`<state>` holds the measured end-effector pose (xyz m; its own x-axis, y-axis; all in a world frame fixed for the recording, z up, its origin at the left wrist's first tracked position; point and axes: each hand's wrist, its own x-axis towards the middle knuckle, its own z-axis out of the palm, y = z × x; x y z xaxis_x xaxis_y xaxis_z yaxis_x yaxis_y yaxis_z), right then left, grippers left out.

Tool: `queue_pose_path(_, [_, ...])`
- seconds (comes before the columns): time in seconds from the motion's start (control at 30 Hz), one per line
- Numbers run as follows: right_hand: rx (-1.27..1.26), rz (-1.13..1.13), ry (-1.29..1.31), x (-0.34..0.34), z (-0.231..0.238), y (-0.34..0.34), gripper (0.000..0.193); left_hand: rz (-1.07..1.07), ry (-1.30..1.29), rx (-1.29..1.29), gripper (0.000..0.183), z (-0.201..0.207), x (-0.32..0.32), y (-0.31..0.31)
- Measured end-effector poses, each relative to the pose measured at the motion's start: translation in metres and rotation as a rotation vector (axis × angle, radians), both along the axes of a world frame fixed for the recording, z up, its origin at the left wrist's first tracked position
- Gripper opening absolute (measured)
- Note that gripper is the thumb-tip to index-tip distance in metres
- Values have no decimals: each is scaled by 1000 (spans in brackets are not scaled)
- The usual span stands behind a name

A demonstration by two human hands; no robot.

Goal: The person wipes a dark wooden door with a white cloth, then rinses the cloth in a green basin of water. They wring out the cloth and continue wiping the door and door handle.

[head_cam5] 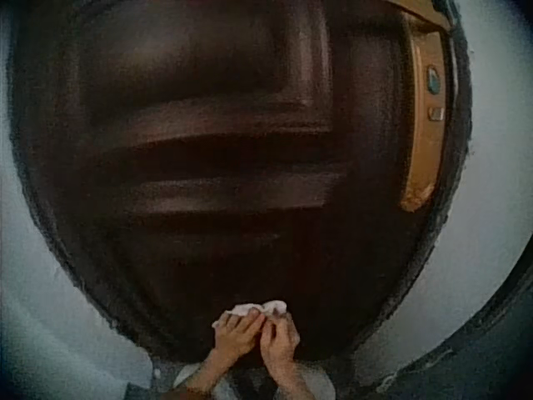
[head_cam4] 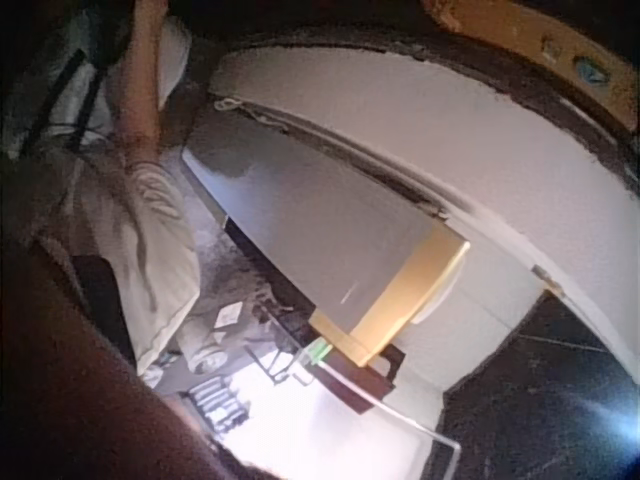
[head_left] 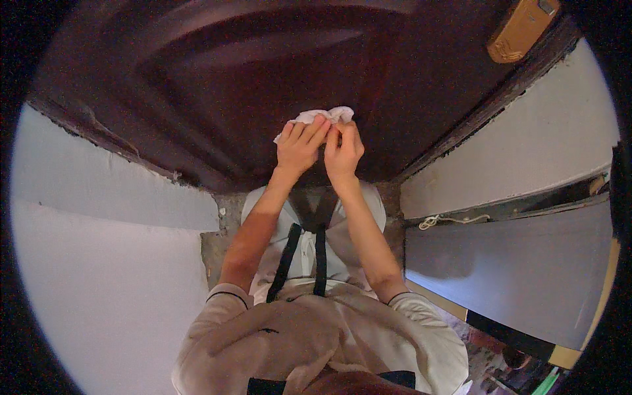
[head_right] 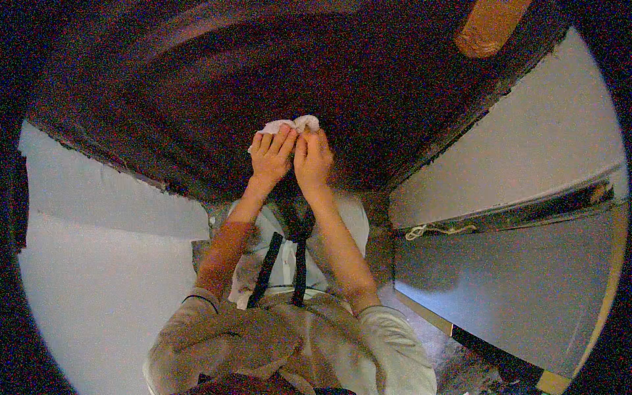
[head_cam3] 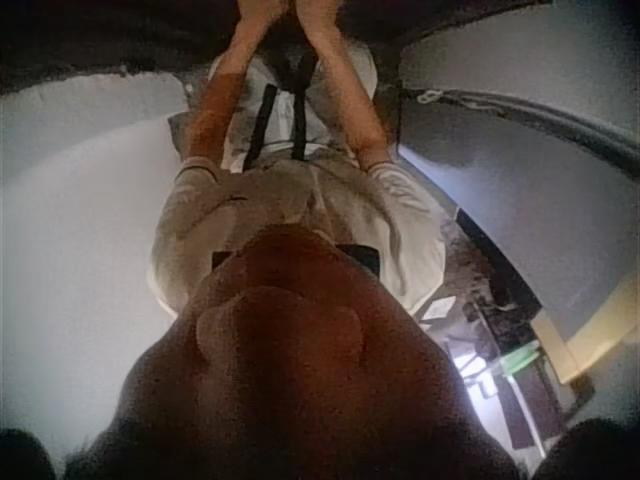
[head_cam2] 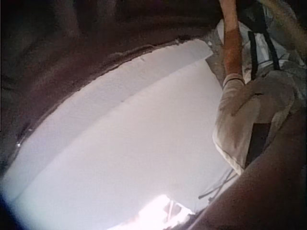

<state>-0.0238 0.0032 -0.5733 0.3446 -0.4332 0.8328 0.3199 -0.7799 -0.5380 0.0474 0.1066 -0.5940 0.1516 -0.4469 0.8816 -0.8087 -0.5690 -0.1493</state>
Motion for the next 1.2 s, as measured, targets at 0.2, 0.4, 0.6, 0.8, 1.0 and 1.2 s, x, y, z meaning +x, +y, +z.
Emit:
queue_pose_path(0.2, [105,73,67,4,28,17,17,-48,11,-12,40,27,4,19])
queue_pose_path(0.4, [-32,229,-132,43,96,78,18,9,-159,-191,45,74,57,85])
queue_pose_path(0.6, [-26,319,-29,43,61,104,13,101,-33,-204,51,16,56,107])
queue_pose_path(0.8, [-104,229,75,24,-10,81,14,68,48,-232,64,-88,38,77])
queue_pose_path(1.0, [49,93,1,3,-10,37,15,32,15,-88,50,-64,18,25])
queue_pose_path(1.2, [59,-87,-60,-11,41,-26,14,16,0,-63,47,21,-16,-50])
